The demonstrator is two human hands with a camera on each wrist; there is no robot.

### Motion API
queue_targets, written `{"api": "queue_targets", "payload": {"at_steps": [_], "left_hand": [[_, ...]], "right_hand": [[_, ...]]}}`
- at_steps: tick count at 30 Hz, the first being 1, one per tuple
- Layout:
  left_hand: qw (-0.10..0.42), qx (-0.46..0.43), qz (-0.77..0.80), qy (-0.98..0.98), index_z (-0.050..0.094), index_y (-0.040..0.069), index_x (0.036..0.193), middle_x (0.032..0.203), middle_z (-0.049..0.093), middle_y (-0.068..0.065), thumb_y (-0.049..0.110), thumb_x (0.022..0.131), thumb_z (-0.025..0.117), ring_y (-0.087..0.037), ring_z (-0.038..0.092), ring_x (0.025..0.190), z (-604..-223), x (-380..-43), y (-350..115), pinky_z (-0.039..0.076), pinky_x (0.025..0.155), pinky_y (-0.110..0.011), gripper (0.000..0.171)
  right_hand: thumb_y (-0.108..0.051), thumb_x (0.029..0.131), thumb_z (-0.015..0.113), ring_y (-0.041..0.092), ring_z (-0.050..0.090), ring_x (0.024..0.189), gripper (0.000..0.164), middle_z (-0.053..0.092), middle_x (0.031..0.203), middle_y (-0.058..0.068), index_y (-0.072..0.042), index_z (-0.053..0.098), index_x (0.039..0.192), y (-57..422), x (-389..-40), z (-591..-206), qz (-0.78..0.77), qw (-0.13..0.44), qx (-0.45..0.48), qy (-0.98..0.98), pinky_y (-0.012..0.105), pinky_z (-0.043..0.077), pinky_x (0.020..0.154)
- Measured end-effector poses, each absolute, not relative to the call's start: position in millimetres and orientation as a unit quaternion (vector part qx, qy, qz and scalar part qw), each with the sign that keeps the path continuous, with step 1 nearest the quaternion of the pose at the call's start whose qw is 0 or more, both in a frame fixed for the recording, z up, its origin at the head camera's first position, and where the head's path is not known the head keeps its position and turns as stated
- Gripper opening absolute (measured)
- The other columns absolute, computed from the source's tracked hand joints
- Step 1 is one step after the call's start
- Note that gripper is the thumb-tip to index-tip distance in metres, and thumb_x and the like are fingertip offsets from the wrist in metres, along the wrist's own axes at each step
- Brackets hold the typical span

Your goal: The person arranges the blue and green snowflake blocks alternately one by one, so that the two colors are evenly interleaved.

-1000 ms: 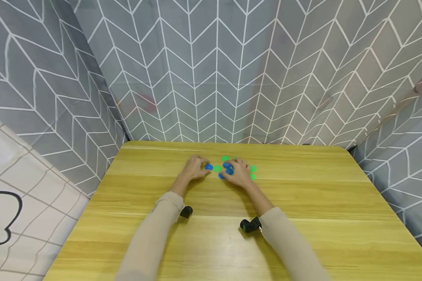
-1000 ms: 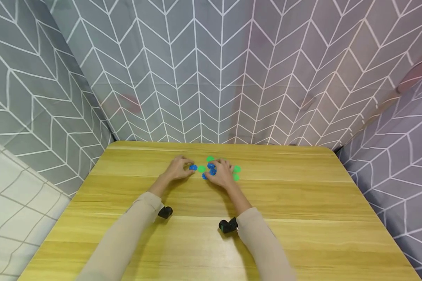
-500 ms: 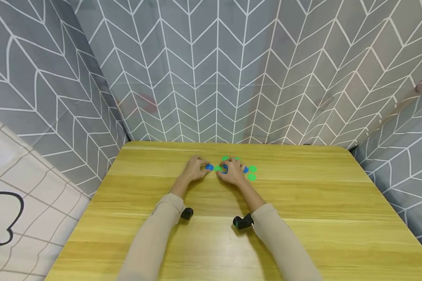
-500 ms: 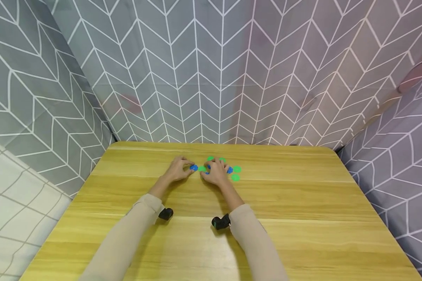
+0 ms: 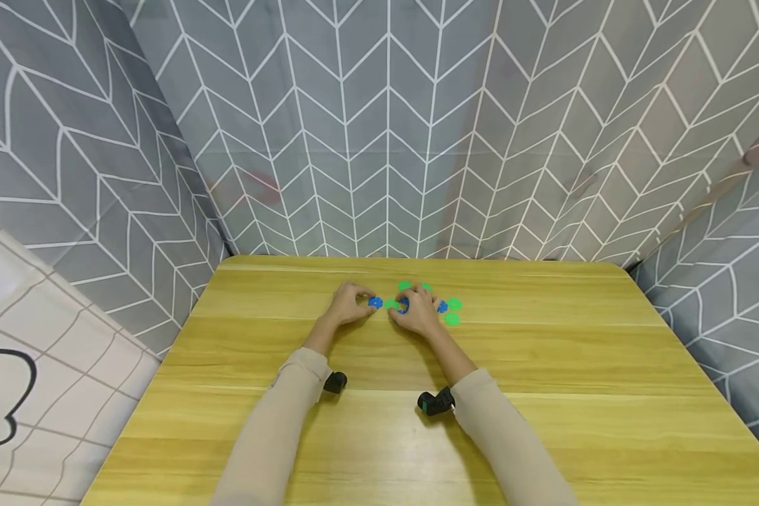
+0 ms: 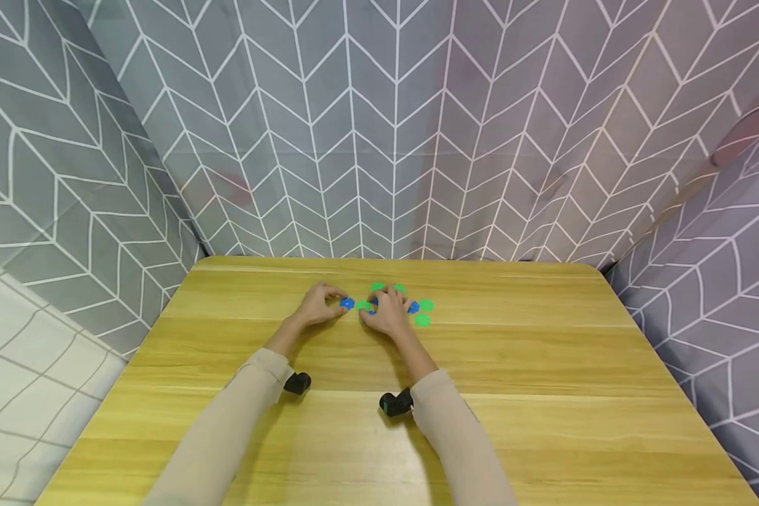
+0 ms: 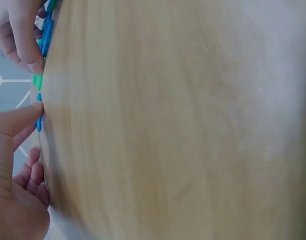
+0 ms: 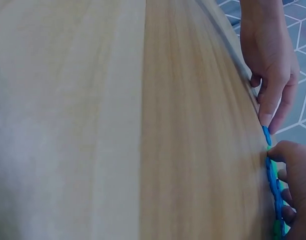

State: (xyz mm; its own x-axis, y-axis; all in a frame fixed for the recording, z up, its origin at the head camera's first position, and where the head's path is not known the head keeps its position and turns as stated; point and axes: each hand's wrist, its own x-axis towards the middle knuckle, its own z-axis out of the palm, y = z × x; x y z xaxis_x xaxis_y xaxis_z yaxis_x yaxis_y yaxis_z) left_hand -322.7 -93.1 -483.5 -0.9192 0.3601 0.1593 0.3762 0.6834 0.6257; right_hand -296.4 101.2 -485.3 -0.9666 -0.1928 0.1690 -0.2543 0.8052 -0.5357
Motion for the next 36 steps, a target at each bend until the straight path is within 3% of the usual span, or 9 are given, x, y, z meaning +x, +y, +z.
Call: {"api": "queue_targets", "payload": {"at_steps": [12,25,30,36], "left_hand": [[0.002,-0.189,-0.343,-0.92,0.071,0.007,0.101,0.101,0.059,-0.016,0.014,0.072,0.069,-0.032,0.052,0.098,-483.3,-322.3,-91.9,0.036,0.089,-0.05,0.029],[-0.026,-0.16,-0.372,-0.914,0.073,0.005,0.094,0.093,0.065,-0.009,0.014,0.07,0.071,-0.024,0.056,0.09,-482.9,-327.3,-92.7,0.044,0.081,-0.036,0.026],[-0.012,-0.164,-0.374,-0.913,0.072,0.001,0.091,0.087,0.068,-0.008,0.014,0.068,0.071,-0.021,0.058,0.081,-481.6,-327.6,-92.3,0.046,0.072,-0.03,0.027],[0.01,-0.178,-0.367,-0.913,0.072,0.001,0.088,0.084,0.067,-0.007,0.015,0.067,0.071,-0.019,0.058,0.078,-482.5,-326.2,-93.2,0.046,0.071,-0.03,0.025]], "right_hand": [[-0.033,0.079,0.069,0.034,0.046,0.11,0.035,0.055,0.112,0.014,-0.007,0.069,0.102,101.4,-296.2,-485.9,0.291,0.058,0.111,-0.949,0.056,0.025,0.091],[-0.031,0.077,0.07,0.031,0.049,0.102,0.031,0.058,0.105,0.011,-0.008,0.071,0.097,103.1,-297.3,-487.1,0.308,0.065,0.113,-0.942,0.055,0.024,0.09],[-0.031,0.078,0.07,0.032,0.049,0.102,0.031,0.058,0.105,0.01,-0.008,0.07,0.098,103.7,-296.8,-487.5,0.31,0.069,0.121,-0.941,0.057,0.024,0.09],[-0.031,0.078,0.071,0.032,0.048,0.1,0.03,0.058,0.104,0.01,-0.008,0.071,0.097,104.4,-296.0,-487.0,0.319,0.069,0.124,-0.937,0.055,0.024,0.09]]}}
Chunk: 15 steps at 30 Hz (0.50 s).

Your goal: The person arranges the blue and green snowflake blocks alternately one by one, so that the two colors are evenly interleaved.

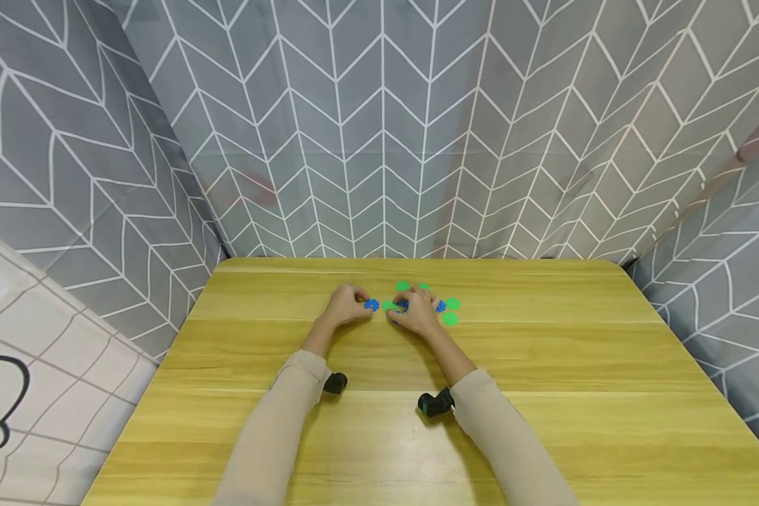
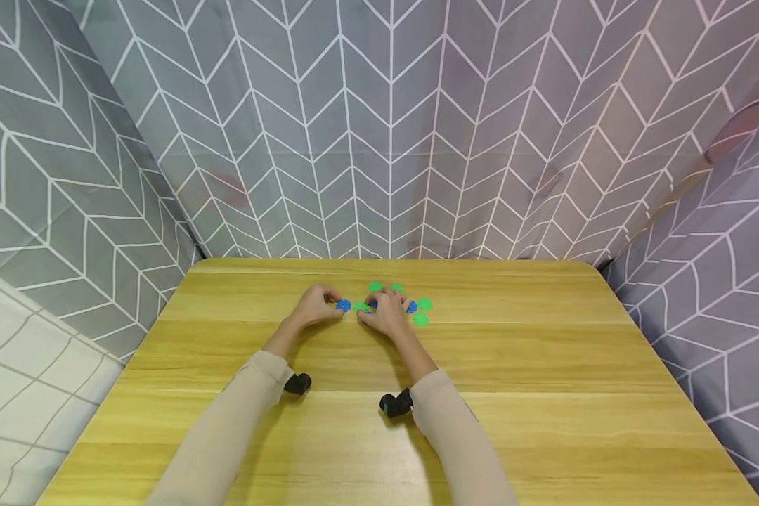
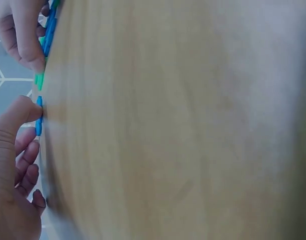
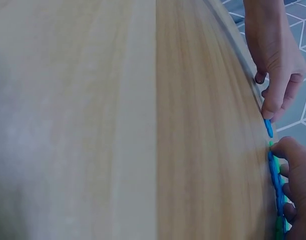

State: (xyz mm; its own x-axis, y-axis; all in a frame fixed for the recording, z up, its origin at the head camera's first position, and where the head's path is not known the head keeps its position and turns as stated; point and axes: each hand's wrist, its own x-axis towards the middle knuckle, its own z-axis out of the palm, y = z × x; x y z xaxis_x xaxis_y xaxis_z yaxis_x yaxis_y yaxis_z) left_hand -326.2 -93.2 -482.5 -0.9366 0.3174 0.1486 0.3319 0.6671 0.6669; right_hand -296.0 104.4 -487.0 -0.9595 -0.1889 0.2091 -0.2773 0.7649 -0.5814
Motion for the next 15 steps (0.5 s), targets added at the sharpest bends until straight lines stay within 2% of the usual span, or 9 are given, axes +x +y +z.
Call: {"api": "queue_targets", "payload": {"at_steps": [5,15], "left_hand": [[0.03,-0.192,-0.359,-0.913,0.073,0.002,0.087,0.083,0.066,-0.006,0.017,0.067,0.071,-0.019,0.058,0.078,-485.2,-325.9,-94.3,0.047,0.07,-0.031,0.026],[0.042,-0.209,-0.351,-0.912,0.071,0.001,0.093,0.088,0.065,-0.009,0.019,0.066,0.069,-0.024,0.057,0.085,-487.3,-323.0,-95.0,0.045,0.078,-0.036,0.032]], "right_hand": [[-0.03,0.078,0.071,0.031,0.049,0.098,0.029,0.058,0.102,0.009,-0.008,0.071,0.097,104.8,-295.9,-487.3,0.32,0.07,0.126,-0.936,0.053,0.025,0.089],[-0.029,0.079,0.071,0.033,0.048,0.103,0.029,0.059,0.105,0.011,-0.007,0.07,0.098,105.7,-295.0,-485.3,0.332,0.062,0.131,-0.932,0.055,0.023,0.091]]}}
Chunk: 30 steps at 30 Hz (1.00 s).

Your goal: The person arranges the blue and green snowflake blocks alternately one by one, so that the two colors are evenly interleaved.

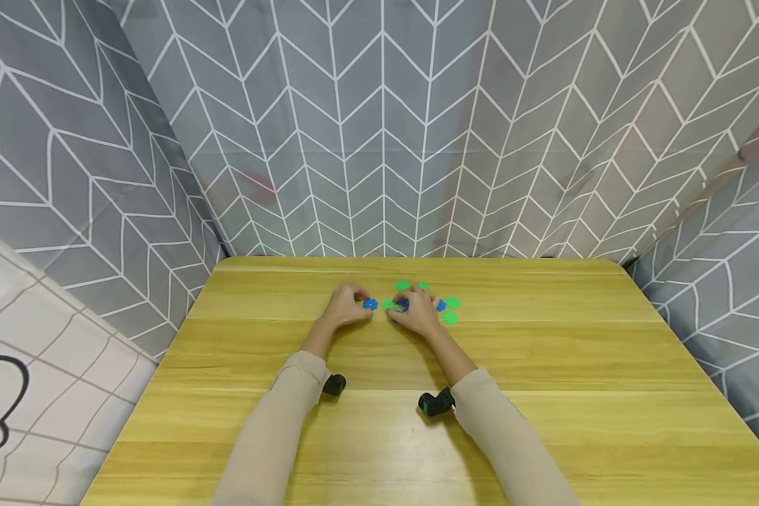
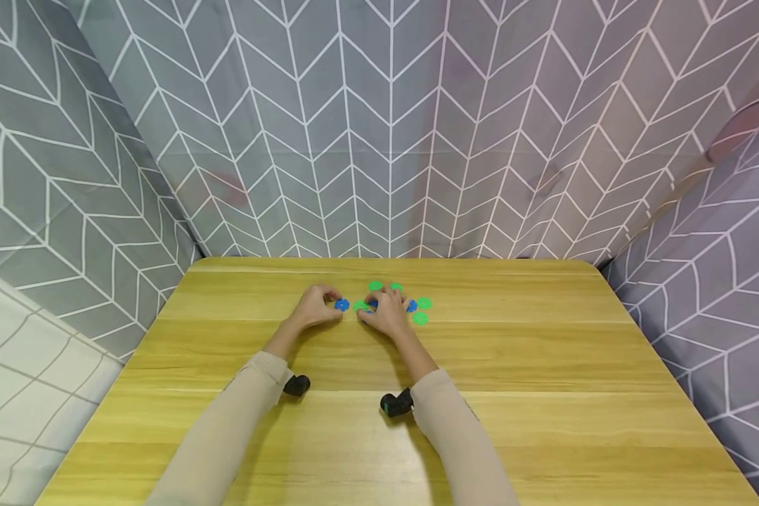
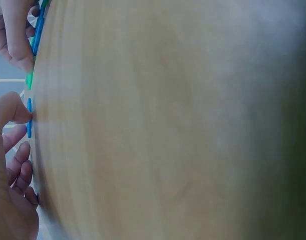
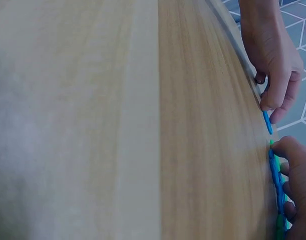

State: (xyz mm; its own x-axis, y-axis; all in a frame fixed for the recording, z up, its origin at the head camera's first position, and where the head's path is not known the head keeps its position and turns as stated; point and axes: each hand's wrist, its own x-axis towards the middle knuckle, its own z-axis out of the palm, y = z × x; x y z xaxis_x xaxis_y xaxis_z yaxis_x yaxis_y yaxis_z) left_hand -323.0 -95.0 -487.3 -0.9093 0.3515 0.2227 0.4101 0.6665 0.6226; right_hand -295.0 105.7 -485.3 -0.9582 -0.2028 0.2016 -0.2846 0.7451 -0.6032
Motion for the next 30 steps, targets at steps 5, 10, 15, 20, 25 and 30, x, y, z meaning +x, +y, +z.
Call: {"api": "queue_targets", "payload": {"at_steps": [5,10,15,20,25,30], "left_hand": [[0.033,-0.198,-0.357,-0.912,0.07,0.001,0.092,0.086,0.064,-0.008,0.018,0.066,0.07,-0.023,0.056,0.084,-485.0,-323.0,-93.9,0.042,0.081,-0.037,0.03],[0.017,-0.186,-0.376,-0.908,0.07,0.0,0.089,0.083,0.065,-0.008,0.014,0.067,0.071,-0.021,0.056,0.08,-483.5,-323.7,-92.6,0.042,0.078,-0.034,0.027],[0.027,-0.191,-0.372,-0.908,0.07,-0.001,0.089,0.082,0.065,-0.008,0.013,0.066,0.072,-0.02,0.057,0.078,-486.0,-323.3,-91.8,0.045,0.074,-0.031,0.026],[0.052,-0.203,-0.361,-0.909,0.071,-0.001,0.089,0.081,0.065,-0.008,0.014,0.065,0.071,-0.02,0.057,0.078,-490.1,-322.2,-92.4,0.046,0.071,-0.031,0.028],[0.051,-0.203,-0.357,-0.91,0.07,0.001,0.089,0.081,0.065,-0.007,0.019,0.063,0.07,-0.021,0.055,0.081,-491.6,-322.8,-92.6,0.043,0.076,-0.033,0.032],[0.043,-0.193,-0.355,-0.914,0.07,0.002,0.085,0.08,0.063,-0.005,0.019,0.063,0.069,-0.02,0.054,0.08,-491.2,-324.3,-91.9,0.042,0.076,-0.033,0.028]], "right_hand": [[-0.03,0.08,0.072,0.032,0.047,0.103,0.03,0.058,0.105,0.01,-0.007,0.07,0.099,106.2,-294.8,-485.1,0.332,0.06,0.133,-0.932,0.056,0.022,0.091],[-0.03,0.08,0.071,0.031,0.047,0.102,0.029,0.058,0.104,0.01,-0.008,0.07,0.099,106.6,-294.5,-485.8,0.329,0.062,0.13,-0.933,0.055,0.023,0.091],[-0.03,0.08,0.071,0.031,0.048,0.102,0.029,0.058,0.104,0.009,-0.008,0.07,0.099,106.3,-293.8,-486.6,0.327,0.067,0.13,-0.934,0.055,0.023,0.09],[-0.031,0.08,0.072,0.031,0.048,0.1,0.029,0.058,0.103,0.01,-0.008,0.07,0.098,106.3,-293.4,-487.4,0.326,0.073,0.133,-0.933,0.054,0.025,0.088],[-0.032,0.08,0.071,0.031,0.048,0.101,0.03,0.058,0.105,0.009,-0.009,0.07,0.099,106.2,-293.7,-487.5,0.322,0.071,0.13,-0.935,0.054,0.024,0.089],[-0.032,0.08,0.071,0.032,0.049,0.101,0.031,0.058,0.106,0.01,-0.008,0.07,0.099,106.3,-292.9,-486.4,0.324,0.071,0.131,-0.934,0.054,0.024,0.089]]}}
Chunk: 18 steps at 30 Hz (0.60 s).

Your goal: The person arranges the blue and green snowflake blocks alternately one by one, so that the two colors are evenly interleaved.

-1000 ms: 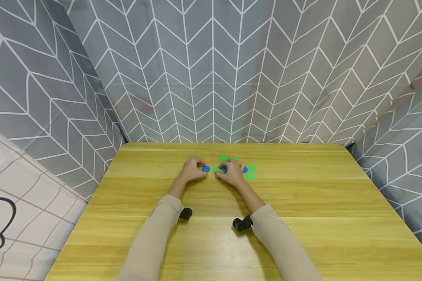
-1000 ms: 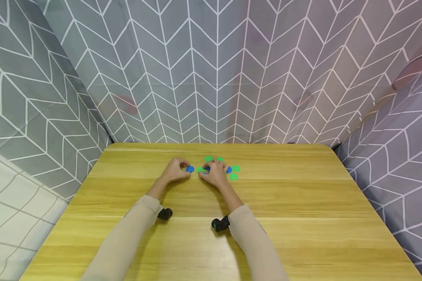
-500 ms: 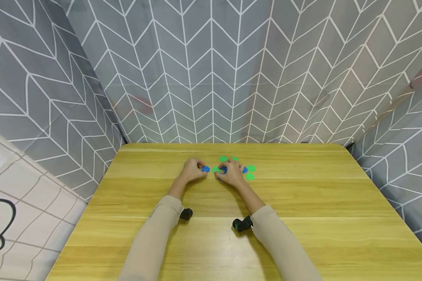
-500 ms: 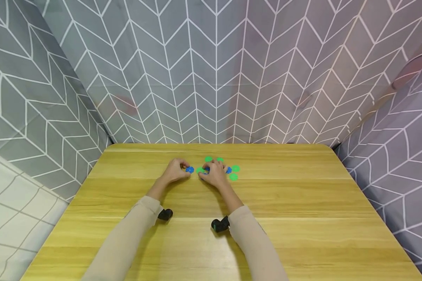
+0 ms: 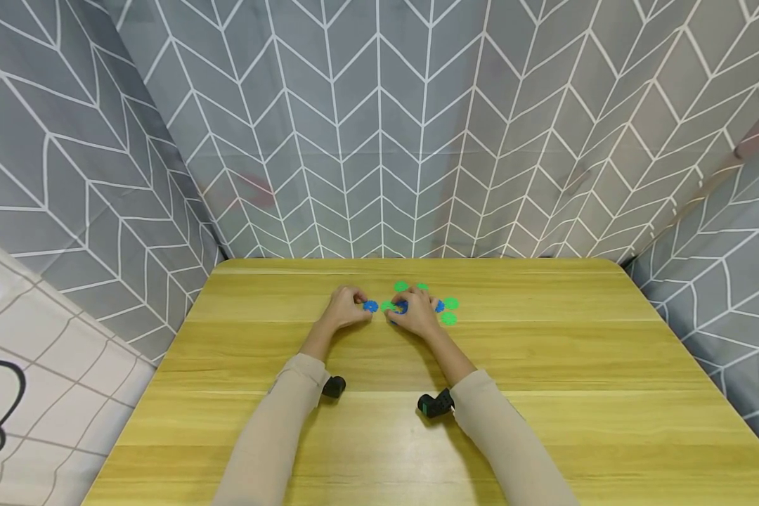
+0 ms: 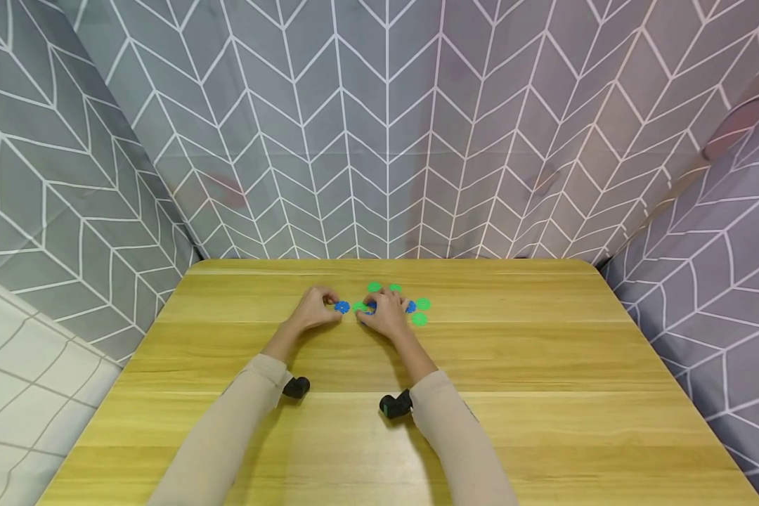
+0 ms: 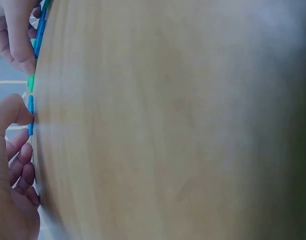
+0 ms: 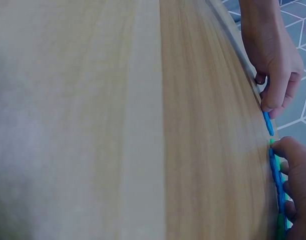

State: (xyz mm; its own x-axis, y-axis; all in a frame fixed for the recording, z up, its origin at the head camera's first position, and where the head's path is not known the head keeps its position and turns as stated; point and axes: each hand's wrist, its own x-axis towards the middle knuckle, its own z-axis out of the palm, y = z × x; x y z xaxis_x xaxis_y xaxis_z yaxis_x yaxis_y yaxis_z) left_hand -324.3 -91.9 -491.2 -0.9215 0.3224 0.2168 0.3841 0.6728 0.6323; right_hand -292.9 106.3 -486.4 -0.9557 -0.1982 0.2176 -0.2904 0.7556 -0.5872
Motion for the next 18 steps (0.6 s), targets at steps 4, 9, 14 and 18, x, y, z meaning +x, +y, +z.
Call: {"api": "queue_targets", "payload": {"at_steps": [4,9,14,18], "left_hand": [[0.04,-0.19,-0.346,-0.918,0.069,0.003,0.082,0.077,0.061,-0.004,0.019,0.064,0.07,-0.019,0.052,0.077,-491.3,-325.4,-91.5,0.041,0.075,-0.032,0.024],[0.044,-0.193,-0.33,-0.923,0.068,0.005,0.08,0.076,0.059,-0.003,0.019,0.064,0.072,-0.018,0.05,0.076,-491.0,-325.1,-91.6,0.041,0.071,-0.03,0.022],[0.062,-0.206,-0.33,-0.919,0.068,0.004,0.082,0.076,0.059,-0.003,0.018,0.065,0.073,-0.019,0.05,0.077,-492.8,-324.1,-93.5,0.041,0.071,-0.031,0.022],[0.078,-0.215,-0.332,-0.915,0.068,0.001,0.082,0.073,0.06,-0.003,0.015,0.066,0.073,-0.018,0.052,0.074,-493.6,-323.2,-94.9,0.043,0.069,-0.03,0.021]], "right_hand": [[-0.032,0.079,0.071,0.032,0.049,0.101,0.031,0.058,0.106,0.01,-0.009,0.07,0.099,106.1,-292.6,-486.1,0.324,0.071,0.13,-0.934,0.054,0.024,0.089],[-0.032,0.08,0.071,0.032,0.048,0.102,0.03,0.058,0.106,0.01,-0.009,0.07,0.099,105.8,-293.2,-486.4,0.322,0.068,0.128,-0.935,0.054,0.024,0.089],[-0.031,0.08,0.071,0.032,0.048,0.103,0.03,0.058,0.107,0.011,-0.008,0.07,0.099,106.1,-292.8,-486.2,0.328,0.067,0.129,-0.933,0.055,0.023,0.09],[-0.031,0.08,0.071,0.032,0.048,0.104,0.03,0.058,0.107,0.01,-0.008,0.07,0.099,106.2,-293.2,-486.5,0.328,0.067,0.129,-0.933,0.055,0.022,0.091]]}}
